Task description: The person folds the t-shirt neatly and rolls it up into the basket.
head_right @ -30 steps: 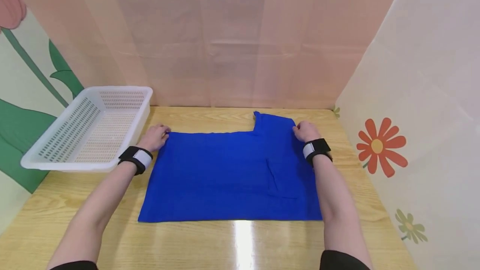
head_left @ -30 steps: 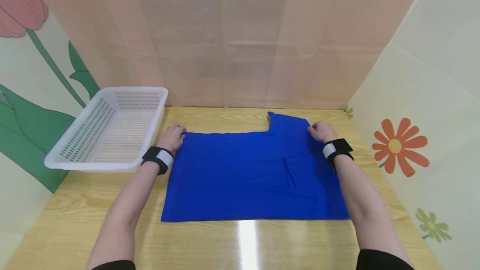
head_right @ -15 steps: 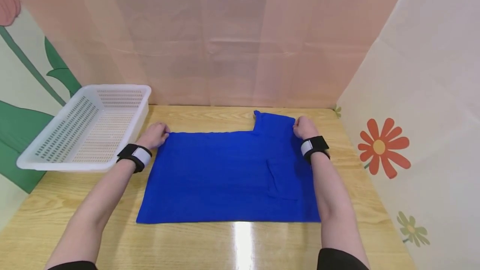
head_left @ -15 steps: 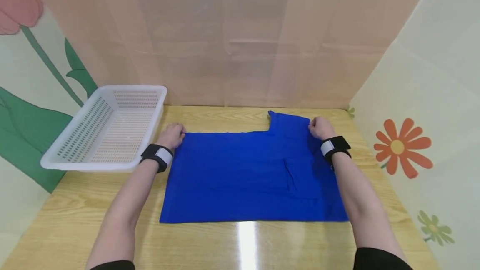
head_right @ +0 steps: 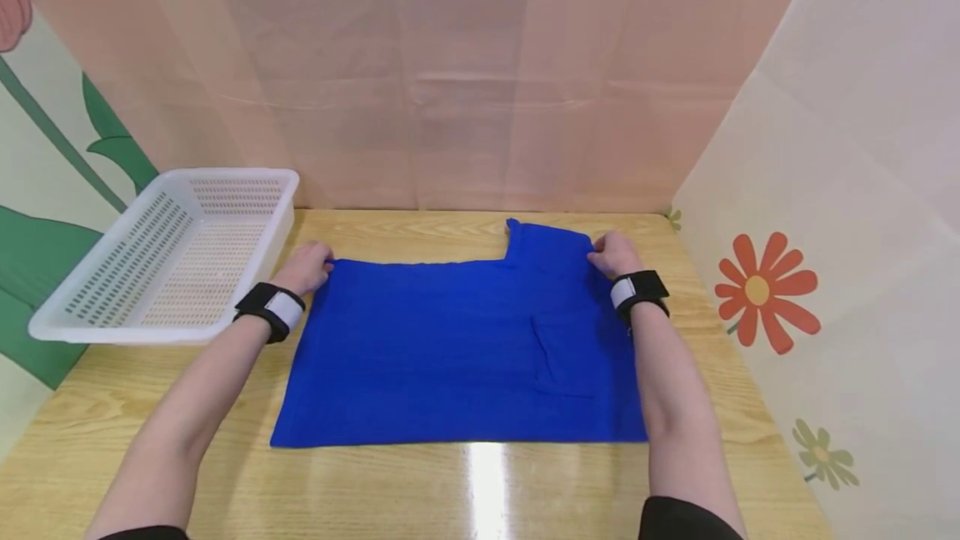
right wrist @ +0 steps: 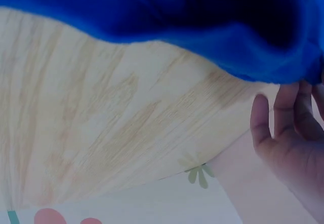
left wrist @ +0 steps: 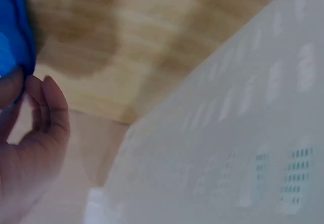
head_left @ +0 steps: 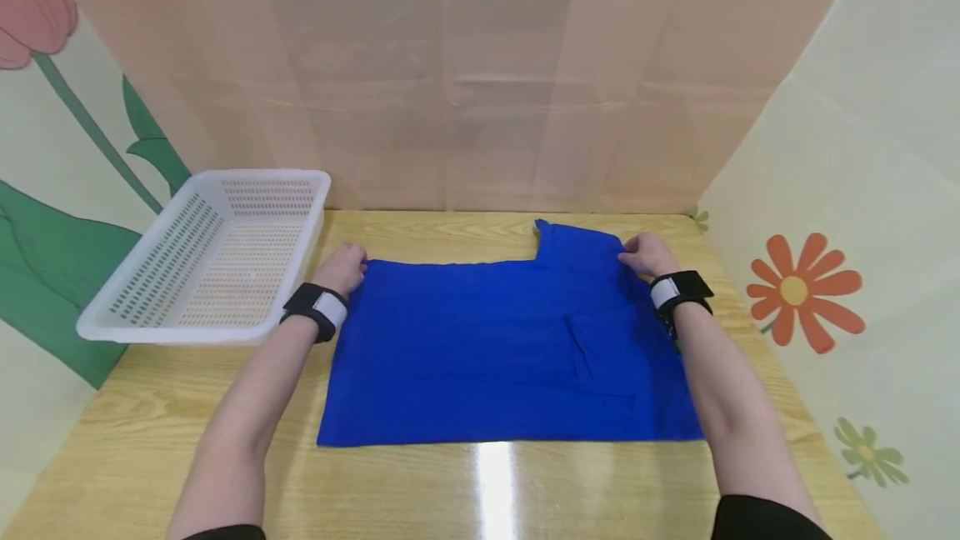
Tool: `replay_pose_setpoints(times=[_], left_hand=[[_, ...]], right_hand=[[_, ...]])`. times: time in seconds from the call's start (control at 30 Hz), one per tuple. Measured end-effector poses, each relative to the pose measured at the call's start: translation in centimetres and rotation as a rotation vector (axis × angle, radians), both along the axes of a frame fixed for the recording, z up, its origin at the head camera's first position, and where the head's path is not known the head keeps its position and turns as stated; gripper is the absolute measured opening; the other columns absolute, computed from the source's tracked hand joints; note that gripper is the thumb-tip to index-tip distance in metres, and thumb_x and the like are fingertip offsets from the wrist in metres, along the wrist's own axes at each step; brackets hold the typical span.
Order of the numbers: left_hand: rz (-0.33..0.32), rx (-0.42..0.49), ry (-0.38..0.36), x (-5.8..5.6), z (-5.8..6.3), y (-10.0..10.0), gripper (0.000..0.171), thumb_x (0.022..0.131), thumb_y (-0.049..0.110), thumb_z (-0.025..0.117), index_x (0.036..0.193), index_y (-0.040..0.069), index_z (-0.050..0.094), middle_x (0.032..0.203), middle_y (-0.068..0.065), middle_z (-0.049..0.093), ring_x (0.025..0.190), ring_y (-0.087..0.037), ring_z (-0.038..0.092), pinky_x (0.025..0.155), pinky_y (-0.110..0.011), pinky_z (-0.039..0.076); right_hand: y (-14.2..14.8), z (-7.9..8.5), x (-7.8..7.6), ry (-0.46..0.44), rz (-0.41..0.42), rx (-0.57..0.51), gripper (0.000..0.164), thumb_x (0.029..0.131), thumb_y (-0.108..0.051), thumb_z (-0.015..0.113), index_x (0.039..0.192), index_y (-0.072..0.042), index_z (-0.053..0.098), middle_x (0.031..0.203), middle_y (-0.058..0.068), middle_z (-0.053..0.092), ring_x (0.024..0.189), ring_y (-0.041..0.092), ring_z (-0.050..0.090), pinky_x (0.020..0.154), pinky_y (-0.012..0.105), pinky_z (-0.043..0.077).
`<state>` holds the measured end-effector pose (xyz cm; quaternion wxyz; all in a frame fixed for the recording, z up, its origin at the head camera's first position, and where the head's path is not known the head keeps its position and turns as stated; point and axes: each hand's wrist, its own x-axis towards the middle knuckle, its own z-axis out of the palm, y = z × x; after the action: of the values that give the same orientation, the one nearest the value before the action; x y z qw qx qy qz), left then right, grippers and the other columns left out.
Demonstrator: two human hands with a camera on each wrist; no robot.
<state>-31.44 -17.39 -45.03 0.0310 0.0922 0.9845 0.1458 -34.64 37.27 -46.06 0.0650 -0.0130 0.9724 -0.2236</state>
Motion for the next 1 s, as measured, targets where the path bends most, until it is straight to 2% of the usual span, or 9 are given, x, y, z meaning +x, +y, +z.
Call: replay_pose_setpoints(times=[0.1, 0.27, 0.4, 0.6, 0.77, 1.0], left_hand=[[0.016, -0.021, 0.091, 0.5, 0.2, 0.3, 0.012, 0.092, -0.003, 0.056, 0.088, -0.006, 0.067, 0.098, -0.03, 0.069, 0.091, -0.044, 0.067, 0.079, -0.054, 0.054], [0.049, -0.06, 0.185, 1.1, 0.6, 0.8, 0.015, 0.091, -0.005, 0.05, 0.088, -0.006, 0.065, 0.097, -0.032, 0.069, 0.089, -0.049, 0.067, 0.075, -0.059, 0.054], [0.083, -0.087, 0.178, 1.2, 0.9, 1.1, 0.018, 0.093, -0.003, 0.049, 0.088, -0.005, 0.066, 0.098, -0.03, 0.07, 0.089, -0.049, 0.068, 0.074, -0.06, 0.055], [0.119, -0.111, 0.16, 1.2, 1.1, 1.4, 0.02, 0.094, -0.001, 0.049, 0.093, -0.003, 0.068, 0.1, -0.03, 0.071, 0.089, -0.049, 0.069, 0.072, -0.059, 0.057], [0.127, -0.109, 0.19, 1.5, 1.3, 1.4, 0.021, 0.094, -0.001, 0.049, 0.09, -0.003, 0.069, 0.096, -0.029, 0.071, 0.087, -0.047, 0.07, 0.068, -0.058, 0.057], [0.114, -0.113, 0.192, 2.9, 2.6, 1.3, 0.021, 0.093, -0.004, 0.049, 0.092, -0.004, 0.07, 0.099, -0.03, 0.069, 0.088, -0.048, 0.069, 0.068, -0.057, 0.058]], right_hand=[[0.0, -0.1, 0.1, 0.038, -0.009, 0.027, 0.039, 0.097, -0.013, 0.059, 0.121, 0.016, 0.062, 0.122, 0.038, 0.062, 0.11, 0.051, 0.06, 0.097, 0.059, 0.047], [0.3, -0.5, 0.3, 0.112, -0.033, 0.066, 0.033, 0.096, -0.013, 0.06, 0.116, 0.012, 0.066, 0.113, 0.034, 0.067, 0.101, 0.048, 0.063, 0.09, 0.059, 0.048], [0.5, -1.0, 0.3, 0.168, -0.06, 0.08, 0.03, 0.095, -0.015, 0.063, 0.112, 0.009, 0.069, 0.111, 0.033, 0.068, 0.102, 0.05, 0.063, 0.089, 0.06, 0.048], [0.2, -0.9, 0.6, 0.2, -0.087, 0.059, 0.025, 0.095, -0.015, 0.064, 0.106, 0.006, 0.071, 0.102, 0.029, 0.07, 0.094, 0.046, 0.063, 0.082, 0.058, 0.048], [0.1, 0.0, 0.9, 0.173, -0.079, 0.045, 0.026, 0.096, -0.015, 0.063, 0.107, 0.007, 0.07, 0.099, 0.028, 0.07, 0.087, 0.041, 0.063, 0.074, 0.051, 0.049], [0.6, 1.8, 2.0, 0.164, -0.008, -0.06, 0.034, 0.097, -0.019, 0.065, 0.111, 0.011, 0.067, 0.112, 0.033, 0.066, 0.088, 0.039, 0.061, 0.067, 0.038, 0.048]])
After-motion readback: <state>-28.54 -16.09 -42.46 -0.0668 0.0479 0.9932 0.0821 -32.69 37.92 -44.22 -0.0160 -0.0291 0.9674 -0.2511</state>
